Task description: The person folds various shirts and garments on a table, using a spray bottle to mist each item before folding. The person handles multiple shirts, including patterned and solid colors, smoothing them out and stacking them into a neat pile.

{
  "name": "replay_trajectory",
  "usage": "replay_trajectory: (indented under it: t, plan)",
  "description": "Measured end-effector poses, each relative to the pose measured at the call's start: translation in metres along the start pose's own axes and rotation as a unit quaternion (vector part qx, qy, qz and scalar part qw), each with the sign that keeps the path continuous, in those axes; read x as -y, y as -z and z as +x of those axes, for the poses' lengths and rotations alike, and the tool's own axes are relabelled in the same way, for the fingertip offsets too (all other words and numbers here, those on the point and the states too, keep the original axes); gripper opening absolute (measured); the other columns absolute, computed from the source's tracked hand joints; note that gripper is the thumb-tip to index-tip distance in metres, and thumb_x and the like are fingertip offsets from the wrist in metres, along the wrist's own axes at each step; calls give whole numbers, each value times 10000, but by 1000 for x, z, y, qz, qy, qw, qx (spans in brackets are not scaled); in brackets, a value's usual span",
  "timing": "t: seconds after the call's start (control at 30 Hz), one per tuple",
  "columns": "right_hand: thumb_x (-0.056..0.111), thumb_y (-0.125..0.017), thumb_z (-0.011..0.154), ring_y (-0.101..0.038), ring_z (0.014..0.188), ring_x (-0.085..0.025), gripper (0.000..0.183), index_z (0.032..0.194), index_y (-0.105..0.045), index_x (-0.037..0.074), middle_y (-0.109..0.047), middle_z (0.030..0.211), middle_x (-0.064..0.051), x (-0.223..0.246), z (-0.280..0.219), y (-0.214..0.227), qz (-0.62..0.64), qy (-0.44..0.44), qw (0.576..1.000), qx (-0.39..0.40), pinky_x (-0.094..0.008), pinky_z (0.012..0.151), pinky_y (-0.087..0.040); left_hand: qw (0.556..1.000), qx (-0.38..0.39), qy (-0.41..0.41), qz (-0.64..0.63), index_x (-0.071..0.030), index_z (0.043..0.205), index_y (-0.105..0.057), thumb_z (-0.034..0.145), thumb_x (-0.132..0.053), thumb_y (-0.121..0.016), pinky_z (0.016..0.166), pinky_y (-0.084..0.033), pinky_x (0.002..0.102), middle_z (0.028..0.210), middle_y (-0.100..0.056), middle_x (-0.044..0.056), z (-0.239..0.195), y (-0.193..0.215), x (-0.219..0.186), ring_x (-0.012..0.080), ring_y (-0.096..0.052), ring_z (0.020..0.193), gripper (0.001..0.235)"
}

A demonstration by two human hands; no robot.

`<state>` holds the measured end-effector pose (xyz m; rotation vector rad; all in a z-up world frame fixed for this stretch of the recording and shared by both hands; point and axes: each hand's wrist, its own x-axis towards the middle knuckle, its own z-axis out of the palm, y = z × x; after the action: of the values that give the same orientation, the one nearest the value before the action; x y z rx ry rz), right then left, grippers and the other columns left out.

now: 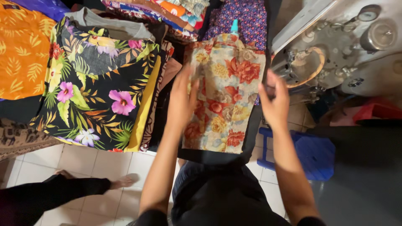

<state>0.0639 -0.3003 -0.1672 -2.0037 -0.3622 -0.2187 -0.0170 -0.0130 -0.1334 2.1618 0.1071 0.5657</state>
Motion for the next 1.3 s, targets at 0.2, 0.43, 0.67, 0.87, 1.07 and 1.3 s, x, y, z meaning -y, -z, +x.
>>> replay_trajectory:
  t: [0.2,0.43,0.67,0.87,1.07,1.3]
  plan:
    - [224,-769,932,-689,892,-119,449,1309,-611,39,-737,1053,-66,34,-104,-22,-27,-199,979,20,-271,747,-525,977,43,198,60,41,1379,-507,969,-264,-702,881,-506,482,1159,-611,290,-101,4,-8,442,-616,1021,547]
    - [296,-843,928,-643,718,-166,336,976,-684,4,-695,875,-127,52,-118,-59,-238,-168,954,67,-319,637,-512,981,135,140,16,43,887,-651,898,-280,-830,695,-541,431,879,-702,223,-99,-11,24,354,-681,771,369]
    - [140,-763,897,-663,837,-89,305,1175,-668,62,-715,1016,-19,32,-140,-60,290,-394,872,17,-266,688,-537,879,166,309,-324,31,964,-629,908,-157,-795,595,-507,252,852,-740,108,-101,18,19,94,-657,715,257]
    - [90,-709,935,-697,965,-142,336,1257,-662,4,-722,1116,-56,96,-141,-13,371,-348,861,-8,-313,828,-579,803,220,256,-491,10,1111,-662,979,-67,-712,667,-501,205,914,-731,28,-79,77,-24,60,-661,777,161]
    - [61,-662,997,-692,1073,-160,329,1318,-635,-5,-707,1220,-75,174,-59,25,377,-240,895,-8,-333,941,-570,808,224,199,-507,-11,1172,-678,946,-130,-719,706,-548,249,916,-724,4,-1,115,-78,65,-670,788,259]
    - [33,-620,1027,-716,1150,-224,316,1339,-597,-6,-699,1278,-114,256,69,-4,439,-153,885,31,-440,1015,-592,821,183,51,-539,-10,1042,-735,938,-117,-724,806,-568,250,917,-763,35,148,127,-67,89,-701,832,149]
